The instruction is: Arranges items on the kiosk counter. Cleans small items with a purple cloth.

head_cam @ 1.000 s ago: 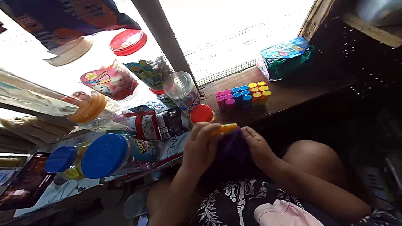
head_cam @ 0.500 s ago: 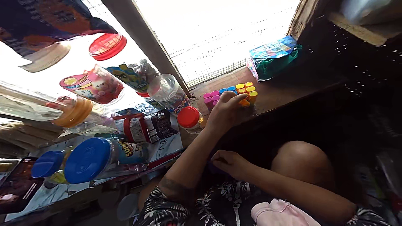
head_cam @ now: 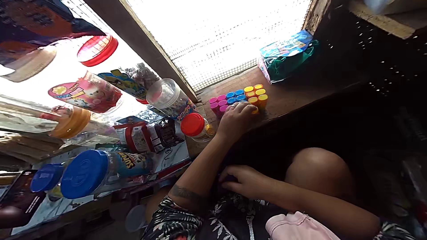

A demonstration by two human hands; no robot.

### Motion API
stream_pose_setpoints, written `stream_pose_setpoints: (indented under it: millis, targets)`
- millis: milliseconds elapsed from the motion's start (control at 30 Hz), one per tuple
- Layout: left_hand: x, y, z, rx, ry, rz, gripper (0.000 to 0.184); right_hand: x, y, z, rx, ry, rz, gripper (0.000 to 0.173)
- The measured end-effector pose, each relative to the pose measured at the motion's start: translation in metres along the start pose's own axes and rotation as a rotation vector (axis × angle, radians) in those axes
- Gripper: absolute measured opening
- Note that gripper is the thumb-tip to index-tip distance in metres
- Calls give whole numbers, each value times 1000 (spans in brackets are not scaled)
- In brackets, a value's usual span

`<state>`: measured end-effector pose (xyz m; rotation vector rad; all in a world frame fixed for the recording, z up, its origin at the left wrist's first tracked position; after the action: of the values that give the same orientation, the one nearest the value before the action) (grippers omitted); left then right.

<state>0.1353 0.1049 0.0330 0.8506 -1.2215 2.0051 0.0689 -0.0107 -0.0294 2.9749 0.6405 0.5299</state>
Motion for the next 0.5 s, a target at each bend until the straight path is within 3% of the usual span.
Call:
stream_pose_setpoints:
  millis: [500]
  targets:
    - [7,0,4,-32,-169,25,17,-2,1,-1,37,-1,-5,26]
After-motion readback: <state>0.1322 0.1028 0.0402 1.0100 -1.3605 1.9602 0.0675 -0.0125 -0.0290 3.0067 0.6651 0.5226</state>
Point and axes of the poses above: each hand's wrist, its own y-axis away from the middle knuckle, its own x-axis out of the back of the hand, z = x × y, the point moved 9 cm from there along -y, towards the middle knuckle, and after that the axes turned 3 degrees about y, right-handed, at the moved point
